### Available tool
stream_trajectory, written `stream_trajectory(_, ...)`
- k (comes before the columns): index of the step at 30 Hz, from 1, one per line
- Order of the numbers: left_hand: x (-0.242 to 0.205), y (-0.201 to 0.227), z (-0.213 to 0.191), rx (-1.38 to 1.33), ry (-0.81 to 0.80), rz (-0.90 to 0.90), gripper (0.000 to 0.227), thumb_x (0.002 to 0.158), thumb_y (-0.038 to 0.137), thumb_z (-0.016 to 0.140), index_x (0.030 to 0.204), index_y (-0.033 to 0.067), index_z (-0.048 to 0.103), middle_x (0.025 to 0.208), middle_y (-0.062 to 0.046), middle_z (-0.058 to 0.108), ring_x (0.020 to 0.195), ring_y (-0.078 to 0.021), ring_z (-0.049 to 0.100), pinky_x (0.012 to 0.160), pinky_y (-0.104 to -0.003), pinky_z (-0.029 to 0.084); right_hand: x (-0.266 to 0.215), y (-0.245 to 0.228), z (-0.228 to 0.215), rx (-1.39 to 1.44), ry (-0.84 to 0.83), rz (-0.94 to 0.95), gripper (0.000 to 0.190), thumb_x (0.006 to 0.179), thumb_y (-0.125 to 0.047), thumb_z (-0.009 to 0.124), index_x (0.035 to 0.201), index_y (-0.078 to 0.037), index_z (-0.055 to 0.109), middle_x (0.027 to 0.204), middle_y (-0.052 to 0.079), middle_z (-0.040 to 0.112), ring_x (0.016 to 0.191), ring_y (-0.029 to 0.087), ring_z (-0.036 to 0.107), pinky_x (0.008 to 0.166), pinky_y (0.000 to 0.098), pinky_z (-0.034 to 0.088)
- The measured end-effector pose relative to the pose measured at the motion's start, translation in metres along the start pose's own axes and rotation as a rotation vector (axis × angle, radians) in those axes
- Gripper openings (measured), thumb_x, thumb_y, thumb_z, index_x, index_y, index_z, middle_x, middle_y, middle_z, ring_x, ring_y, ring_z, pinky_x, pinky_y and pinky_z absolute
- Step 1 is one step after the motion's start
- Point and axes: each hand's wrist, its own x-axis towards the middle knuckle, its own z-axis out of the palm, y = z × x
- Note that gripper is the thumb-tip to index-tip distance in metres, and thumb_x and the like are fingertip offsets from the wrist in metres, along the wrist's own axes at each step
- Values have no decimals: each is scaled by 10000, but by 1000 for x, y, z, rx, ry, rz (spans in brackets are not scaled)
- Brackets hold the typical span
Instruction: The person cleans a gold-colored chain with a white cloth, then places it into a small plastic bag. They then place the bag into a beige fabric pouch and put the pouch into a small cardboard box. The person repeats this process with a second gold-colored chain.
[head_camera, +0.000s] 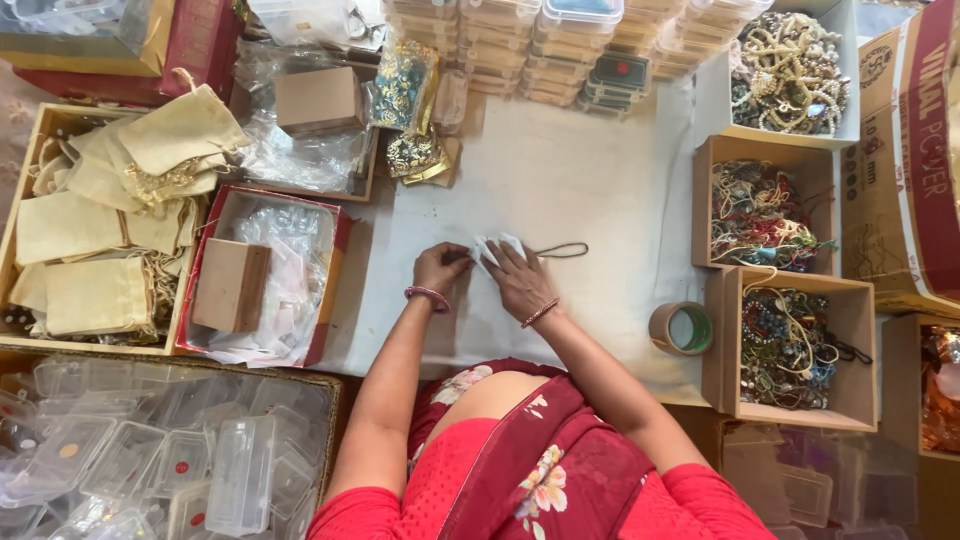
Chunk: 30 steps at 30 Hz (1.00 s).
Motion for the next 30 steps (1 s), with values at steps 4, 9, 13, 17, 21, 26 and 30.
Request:
stream_trajectory(4,-9,19,1,47,15,-21,212,860,30,771,1072,34,765,931,-60,793,820,-111,747,744,-253,613,-30,46,10,-103,-116,62,570,885,-58,500,1441,-158,578,1443,129,592,1376,278,529,1122,536,355)
stream_trajectory(9,-9,22,2,57,24,-43,203,857,47,771,1060,36,766,916,-59,793,795,-112,743,728,-246,614,-93,136,1,-256,-94,441,542,970,-106,494,1487,-243,581,1425,192,605,1347,304,534,1159,565,316)
stream_trajectory(13,-7,20,-2,17,7,-48,207,856,45,768,1063,30,762,910,-56,788,785,-108,736,716,-249,609,-106,169,-19,-296,-172,784,573,937,-83,520,1481,-255,563,1414,162,607,1357,284,522,1154,662,246)
stream_trajectory(17,-4,20,-1,-32,0,-60,212,855,40,770,1063,6,757,901,-64,781,774,-106,727,706,-246,602,-83,149,-29,-543,26,562,388,835,-198,664,1221,-192,694,1512,155,560,1440,301,433,1184,607,206)
stream_trajectory(21,1,12,-2,-99,-4,-74,211,860,46,769,1064,-7,748,896,-69,772,765,-107,713,694,-245,593,-61,105,-33,-187,70,325,203,741,-203,759,942,-217,785,1425,127,576,1385,328,435,1136,650,174)
stream_trajectory(26,-3,14,-5,-156,5,-85,206,857,45,764,1056,-4,743,902,-55,764,772,-101,714,700,-243,602,-67,126,-24,-6,-76,399,38,826,-172,773,847,-157,745,1177,35,683,1201,260,595,1060,505,395)
stream_trajectory(30,-1,17,-5,-154,0,-97,197,851,35,763,1041,-10,738,895,-67,760,759,-114,709,692,-253,598,-66,140,-35,1006,-128,893,83,860,-120,671,826,-54,709,834,69,764,773,170,706,687,281,544)
